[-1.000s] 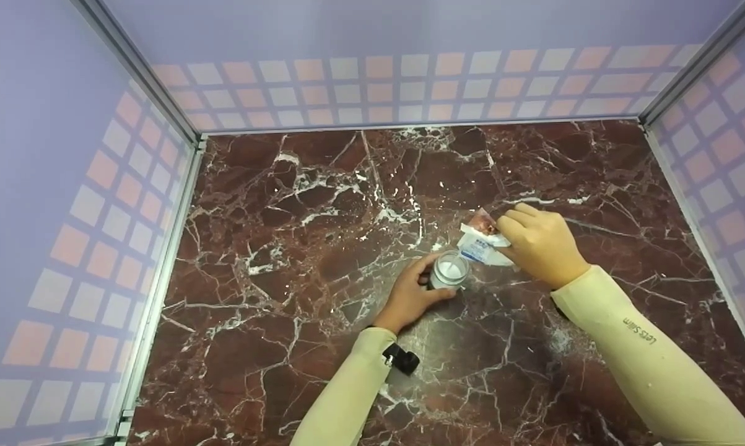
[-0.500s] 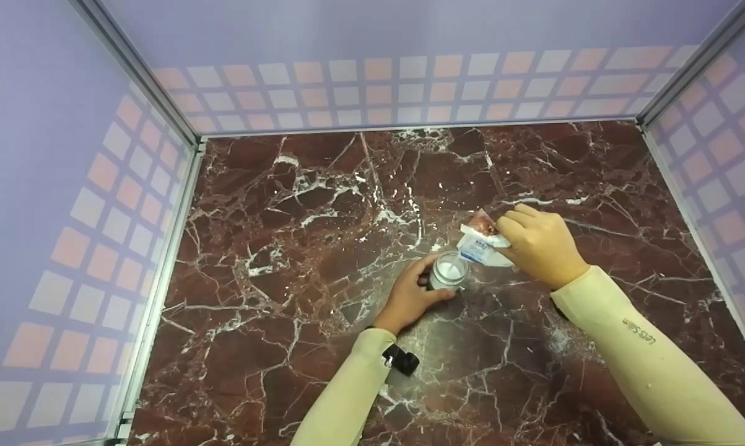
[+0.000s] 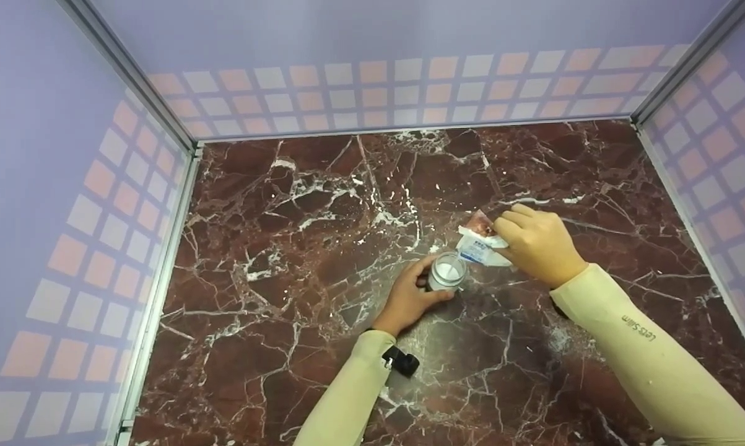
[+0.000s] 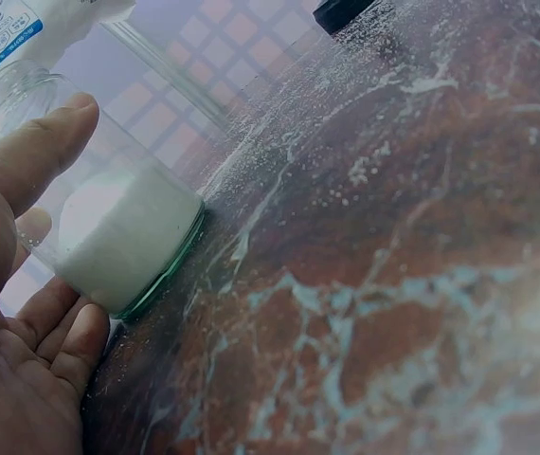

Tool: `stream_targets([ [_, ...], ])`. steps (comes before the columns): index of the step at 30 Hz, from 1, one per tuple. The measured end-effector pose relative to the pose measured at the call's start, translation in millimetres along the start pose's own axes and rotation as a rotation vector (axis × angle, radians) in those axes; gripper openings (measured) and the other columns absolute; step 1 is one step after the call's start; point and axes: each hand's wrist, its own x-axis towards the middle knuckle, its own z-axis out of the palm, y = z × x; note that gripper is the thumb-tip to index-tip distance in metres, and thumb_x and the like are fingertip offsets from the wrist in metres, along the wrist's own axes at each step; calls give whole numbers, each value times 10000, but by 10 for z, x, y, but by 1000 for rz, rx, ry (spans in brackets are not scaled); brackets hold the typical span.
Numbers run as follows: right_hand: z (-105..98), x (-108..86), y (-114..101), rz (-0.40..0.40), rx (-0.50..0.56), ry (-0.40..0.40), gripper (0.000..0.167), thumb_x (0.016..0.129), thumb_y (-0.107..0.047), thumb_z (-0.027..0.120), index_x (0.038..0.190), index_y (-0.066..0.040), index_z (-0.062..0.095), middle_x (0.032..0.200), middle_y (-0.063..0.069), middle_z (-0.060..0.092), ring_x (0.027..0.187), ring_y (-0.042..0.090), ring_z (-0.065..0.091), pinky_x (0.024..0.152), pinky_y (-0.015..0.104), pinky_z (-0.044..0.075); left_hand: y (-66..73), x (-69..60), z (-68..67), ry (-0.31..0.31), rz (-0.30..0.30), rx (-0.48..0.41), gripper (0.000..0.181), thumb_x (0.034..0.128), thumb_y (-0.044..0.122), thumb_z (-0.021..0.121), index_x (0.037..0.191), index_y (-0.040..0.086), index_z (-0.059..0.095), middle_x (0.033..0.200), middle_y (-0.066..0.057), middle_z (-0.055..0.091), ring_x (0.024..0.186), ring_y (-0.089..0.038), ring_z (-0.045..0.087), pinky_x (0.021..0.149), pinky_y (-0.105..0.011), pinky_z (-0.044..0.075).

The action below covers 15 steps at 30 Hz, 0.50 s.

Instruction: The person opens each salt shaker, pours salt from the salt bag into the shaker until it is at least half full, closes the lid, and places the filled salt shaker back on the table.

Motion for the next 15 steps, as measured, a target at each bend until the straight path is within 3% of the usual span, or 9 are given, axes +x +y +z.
stream_targets([
  [4,-8,21,6,-6,-2,0,347,673,13,737,671,-82,403,604,71,445,565,256,368,490,356,334,-7,-4,4,4,-4,4,759,764,256,924,1447,226,595,1243,-2,613,1088,-127,571,968,-321,500],
  [9,-6,46,-6,-24,0,15,322,765,15,702,666,-82,411,601,70,452,557,248,377,488,352,342,-8,-10,4,8,-11,14,774,759,261,926,1455,221,591,1247,-2,613,1083,-132,572,967,-323,501],
  [15,-25,72,-5,-58,24,24,281,763,147,491,666,-96,388,597,49,385,563,207,304,517,322,266,3,-8,-3,2,-2,10,754,765,265,925,1444,229,599,1246,2,602,1093,-126,569,964,-313,502],
])
